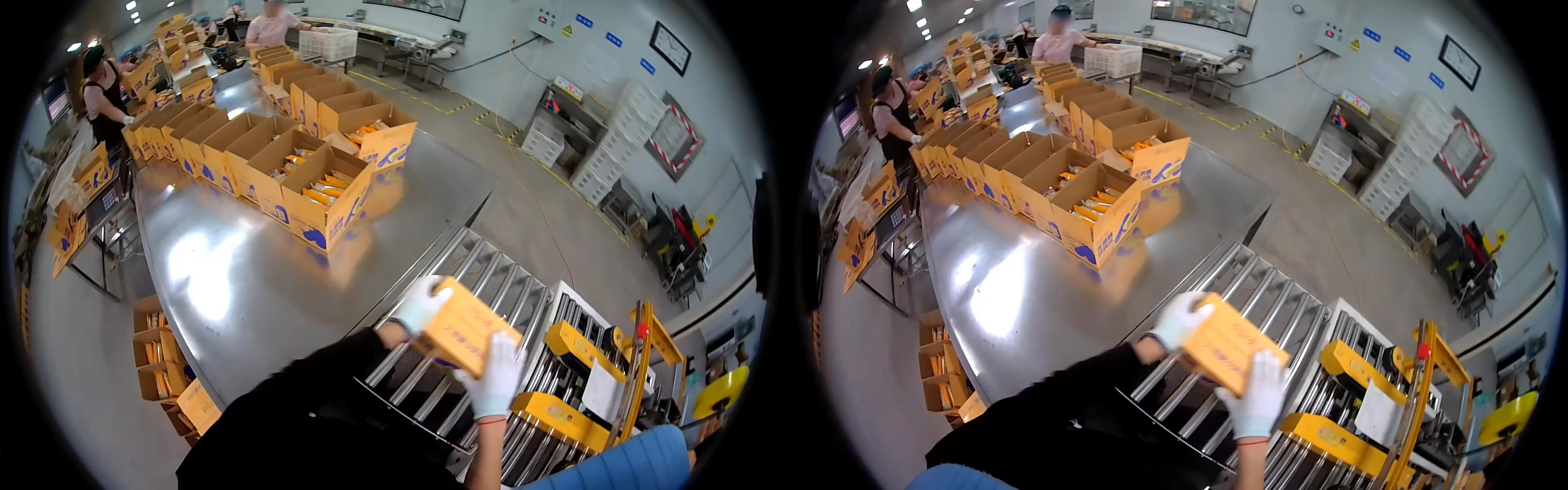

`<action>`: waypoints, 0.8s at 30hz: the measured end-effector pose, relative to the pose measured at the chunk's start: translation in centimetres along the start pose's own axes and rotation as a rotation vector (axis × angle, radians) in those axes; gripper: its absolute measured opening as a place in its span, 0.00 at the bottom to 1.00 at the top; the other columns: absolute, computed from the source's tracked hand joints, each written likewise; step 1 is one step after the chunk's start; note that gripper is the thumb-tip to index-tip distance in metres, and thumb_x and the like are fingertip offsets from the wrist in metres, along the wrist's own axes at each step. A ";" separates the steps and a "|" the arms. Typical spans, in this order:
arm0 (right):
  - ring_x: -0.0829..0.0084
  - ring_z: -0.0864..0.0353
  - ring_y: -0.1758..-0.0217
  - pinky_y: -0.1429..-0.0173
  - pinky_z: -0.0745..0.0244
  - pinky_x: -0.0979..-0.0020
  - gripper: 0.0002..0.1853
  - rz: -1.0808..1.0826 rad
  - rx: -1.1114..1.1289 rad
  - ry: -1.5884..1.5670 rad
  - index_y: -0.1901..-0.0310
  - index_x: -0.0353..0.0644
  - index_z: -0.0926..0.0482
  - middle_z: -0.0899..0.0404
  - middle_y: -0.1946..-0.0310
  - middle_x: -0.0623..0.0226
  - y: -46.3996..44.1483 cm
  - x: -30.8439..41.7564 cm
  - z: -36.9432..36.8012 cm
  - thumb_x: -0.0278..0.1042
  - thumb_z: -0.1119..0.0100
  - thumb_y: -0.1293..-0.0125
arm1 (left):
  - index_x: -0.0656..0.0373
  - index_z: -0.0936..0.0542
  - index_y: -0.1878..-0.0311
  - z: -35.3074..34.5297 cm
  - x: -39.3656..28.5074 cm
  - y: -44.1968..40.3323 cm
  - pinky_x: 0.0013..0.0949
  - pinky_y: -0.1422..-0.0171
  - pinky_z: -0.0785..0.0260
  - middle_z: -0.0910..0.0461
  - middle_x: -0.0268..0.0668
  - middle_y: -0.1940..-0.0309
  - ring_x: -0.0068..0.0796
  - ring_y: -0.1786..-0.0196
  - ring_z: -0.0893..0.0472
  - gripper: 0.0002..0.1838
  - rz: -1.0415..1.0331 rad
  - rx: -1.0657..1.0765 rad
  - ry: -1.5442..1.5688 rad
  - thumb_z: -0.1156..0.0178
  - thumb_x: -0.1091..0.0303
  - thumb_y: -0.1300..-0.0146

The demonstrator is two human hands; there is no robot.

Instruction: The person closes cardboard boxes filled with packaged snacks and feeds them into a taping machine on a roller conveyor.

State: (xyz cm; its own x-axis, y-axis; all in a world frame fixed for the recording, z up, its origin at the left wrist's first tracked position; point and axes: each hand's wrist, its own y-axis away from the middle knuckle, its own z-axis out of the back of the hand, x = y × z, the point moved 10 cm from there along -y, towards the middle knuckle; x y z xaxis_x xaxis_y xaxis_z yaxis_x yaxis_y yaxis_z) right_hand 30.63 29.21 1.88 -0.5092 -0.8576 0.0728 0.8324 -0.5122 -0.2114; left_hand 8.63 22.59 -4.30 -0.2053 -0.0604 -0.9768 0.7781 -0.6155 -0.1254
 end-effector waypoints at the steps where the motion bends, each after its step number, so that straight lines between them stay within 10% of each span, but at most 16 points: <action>1: 0.54 0.41 0.19 0.14 0.53 0.52 0.59 -0.079 -0.015 0.067 0.27 0.35 0.36 0.34 0.27 0.52 -0.4 -2.5 -0.1 0.54 0.16 0.59 | 0.67 0.22 0.40 -3.5 1.4 -1.5 0.40 0.33 0.27 0.17 0.48 0.46 0.41 0.42 0.18 0.21 -0.080 -0.100 0.040 0.40 0.61 0.27; 4: 0.53 0.43 0.18 0.14 0.54 0.53 0.60 -0.211 -0.082 0.066 0.26 0.34 0.39 0.37 0.24 0.52 -1.8 -6.8 0.0 0.50 0.16 0.59 | 0.62 0.26 0.34 -14.8 -1.7 0.4 0.45 0.27 0.33 0.25 0.54 0.34 0.53 0.33 0.25 0.25 -0.315 0.074 0.058 0.41 0.58 0.28; 8: 0.53 0.43 0.18 0.14 0.53 0.54 0.59 -0.231 -0.135 0.085 0.25 0.35 0.39 0.37 0.24 0.52 -3.9 -8.7 -1.3 0.49 0.17 0.57 | 0.63 0.24 0.34 -15.8 -2.0 -0.7 0.45 0.30 0.31 0.19 0.56 0.42 0.54 0.36 0.21 0.30 0.048 0.645 0.146 0.46 0.48 0.26; 9: 0.53 0.42 0.19 0.14 0.53 0.54 0.58 -0.214 -0.147 0.078 0.25 0.36 0.38 0.36 0.24 0.53 -3.8 -8.6 -1.1 0.49 0.17 0.57 | 0.62 0.21 0.38 -14.5 -0.7 -1.9 0.46 0.32 0.30 0.18 0.55 0.43 0.54 0.38 0.21 0.28 -0.125 0.722 -0.116 0.46 0.47 0.26; 14: 0.55 0.37 0.21 0.15 0.49 0.53 0.55 -0.168 -0.176 0.038 0.27 0.39 0.33 0.31 0.27 0.54 -4.0 -10.0 -1.9 0.48 0.17 0.58 | 0.62 0.25 0.50 12.3 -12.6 -3.9 0.50 0.42 0.33 0.22 0.50 0.57 0.53 0.51 0.22 0.18 -0.676 -0.332 -0.952 0.37 0.65 0.42; 16: 0.55 0.34 0.23 0.17 0.45 0.52 0.54 -0.084 -0.226 0.007 0.30 0.39 0.31 0.30 0.28 0.55 -3.8 -10.1 -1.5 0.46 0.16 0.61 | 0.60 0.22 0.52 20.9 -10.4 -6.0 0.50 0.43 0.34 0.17 0.48 0.61 0.50 0.54 0.19 0.15 -0.505 -0.531 -1.120 0.39 0.63 0.39; 18: 0.54 0.33 0.24 0.18 0.42 0.52 0.54 -0.112 -0.243 -0.007 0.31 0.39 0.29 0.28 0.29 0.55 -2.4 -10.7 -0.4 0.43 0.15 0.65 | 0.58 0.16 0.59 25.6 -0.6 -9.9 0.52 0.46 0.29 0.14 0.48 0.67 0.49 0.61 0.15 0.14 -0.103 -0.222 -1.356 0.42 0.57 0.34; 24: 0.52 0.33 0.23 0.19 0.41 0.55 0.55 -0.064 -0.203 0.005 0.31 0.39 0.29 0.28 0.28 0.55 1.2 -16.8 1.0 0.41 0.14 0.67 | 0.59 0.13 0.60 16.6 -5.5 -6.3 0.46 0.46 0.22 0.12 0.48 0.60 0.51 0.56 0.13 0.22 -0.128 0.221 -1.107 0.43 0.48 0.29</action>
State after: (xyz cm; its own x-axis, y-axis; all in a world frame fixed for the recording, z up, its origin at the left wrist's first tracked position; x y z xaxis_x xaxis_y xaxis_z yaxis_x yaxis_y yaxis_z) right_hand 40.38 43.00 1.34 -0.5611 -0.8231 0.0875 0.7373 -0.5451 -0.3990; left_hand -5.01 13.79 4.76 -0.7729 -0.5808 -0.2555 0.6145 -0.7855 -0.0733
